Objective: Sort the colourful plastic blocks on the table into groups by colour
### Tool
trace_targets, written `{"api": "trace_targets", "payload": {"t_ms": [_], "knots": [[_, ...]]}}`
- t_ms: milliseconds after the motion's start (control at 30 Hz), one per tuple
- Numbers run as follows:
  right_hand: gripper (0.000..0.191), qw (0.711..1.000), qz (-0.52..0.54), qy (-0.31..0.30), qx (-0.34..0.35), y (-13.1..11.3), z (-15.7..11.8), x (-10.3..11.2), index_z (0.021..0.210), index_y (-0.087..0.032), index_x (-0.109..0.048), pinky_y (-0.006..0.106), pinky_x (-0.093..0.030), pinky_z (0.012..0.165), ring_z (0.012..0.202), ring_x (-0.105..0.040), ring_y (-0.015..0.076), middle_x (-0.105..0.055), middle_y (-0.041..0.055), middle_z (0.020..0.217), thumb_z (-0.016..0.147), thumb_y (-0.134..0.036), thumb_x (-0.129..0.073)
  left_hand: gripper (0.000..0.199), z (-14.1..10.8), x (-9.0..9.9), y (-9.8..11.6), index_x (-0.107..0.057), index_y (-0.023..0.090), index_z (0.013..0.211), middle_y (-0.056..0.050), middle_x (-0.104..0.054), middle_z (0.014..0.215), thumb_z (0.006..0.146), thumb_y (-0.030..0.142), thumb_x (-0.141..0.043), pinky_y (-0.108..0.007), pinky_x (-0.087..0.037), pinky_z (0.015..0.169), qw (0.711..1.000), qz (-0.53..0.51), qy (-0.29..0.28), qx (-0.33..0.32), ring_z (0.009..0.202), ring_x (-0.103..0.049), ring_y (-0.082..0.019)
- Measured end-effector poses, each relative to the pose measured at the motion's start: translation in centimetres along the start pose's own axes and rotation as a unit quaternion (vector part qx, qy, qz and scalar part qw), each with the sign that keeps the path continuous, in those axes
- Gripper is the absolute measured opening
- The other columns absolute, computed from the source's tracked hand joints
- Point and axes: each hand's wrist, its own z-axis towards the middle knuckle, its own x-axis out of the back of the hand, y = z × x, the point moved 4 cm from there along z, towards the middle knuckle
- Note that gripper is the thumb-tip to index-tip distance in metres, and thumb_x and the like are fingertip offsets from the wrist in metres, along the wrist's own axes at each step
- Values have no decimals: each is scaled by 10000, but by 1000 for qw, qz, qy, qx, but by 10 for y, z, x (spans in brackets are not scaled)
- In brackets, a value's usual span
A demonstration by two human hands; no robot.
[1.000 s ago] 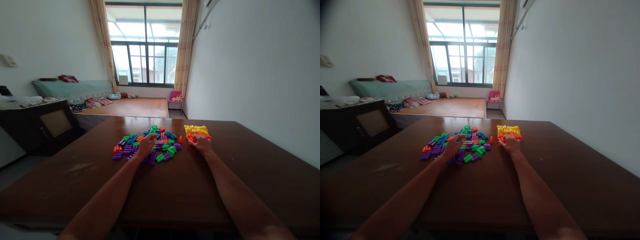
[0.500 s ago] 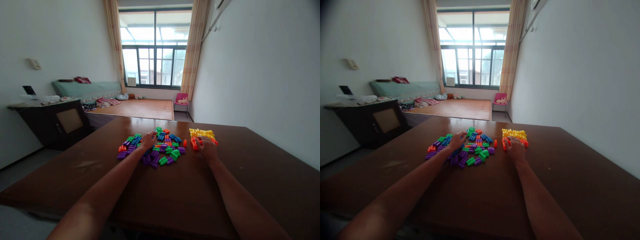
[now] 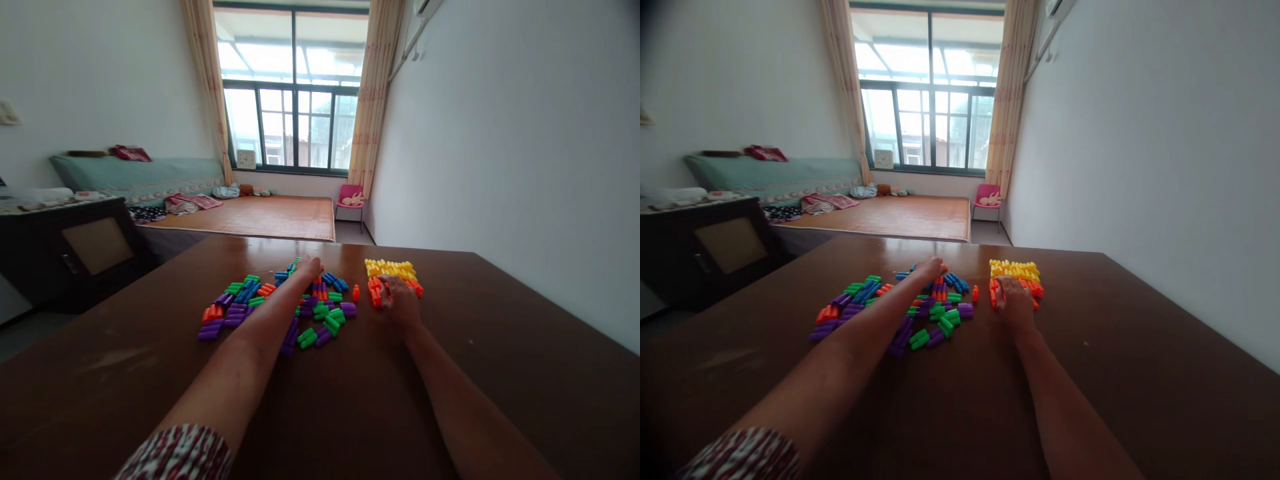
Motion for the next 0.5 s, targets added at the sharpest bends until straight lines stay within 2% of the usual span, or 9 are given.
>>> {"api": "trace_targets", "payload": {"t_ms": [133,233,400,500], "knots": [[320,1000,6,-11,3,0,0,-1,1132,-183,-625,346,-400,836,1021,-597,237,-681,94,1118,899,-203,-407,232,5,-4,5,-727,133,990,-219,-687,1076,804,255,-659,-439,-477,926,1000,23,-16,7,1139,-594,-342],[330,1000,13,-11,5,-1,0,-1,1137,-179,-626,357,-402,875,1034,-593,238,-681,94,1124,892,-197,-406,241,1,0,1,-725,129,987,-228,-689,1068,771,232,-702,-428,-486,914,999,31,-29,3,1107,-617,-337],[339,1000,27,-4,10,-5,-1,4,1138,-177,-629,366,-408,901,1046,-592,241,-681,102,1128,887,-195,-401,386,-16,14,-19,-711,180,1033,-187,-687,1117,667,273,-792,-372,-501,893,999,29,-39,2,1081,-637,-312],[338,999,30,-3,14,-9,-2,7,1138,-172,-629,362,-411,904,1043,-598,240,-681,100,1121,886,-190,-404,461,-31,23,-35,-679,207,1135,-155,-696,1122,683,257,-754,-338,-508,859,1000,14,-27,9,1051,-651,-291]]}}
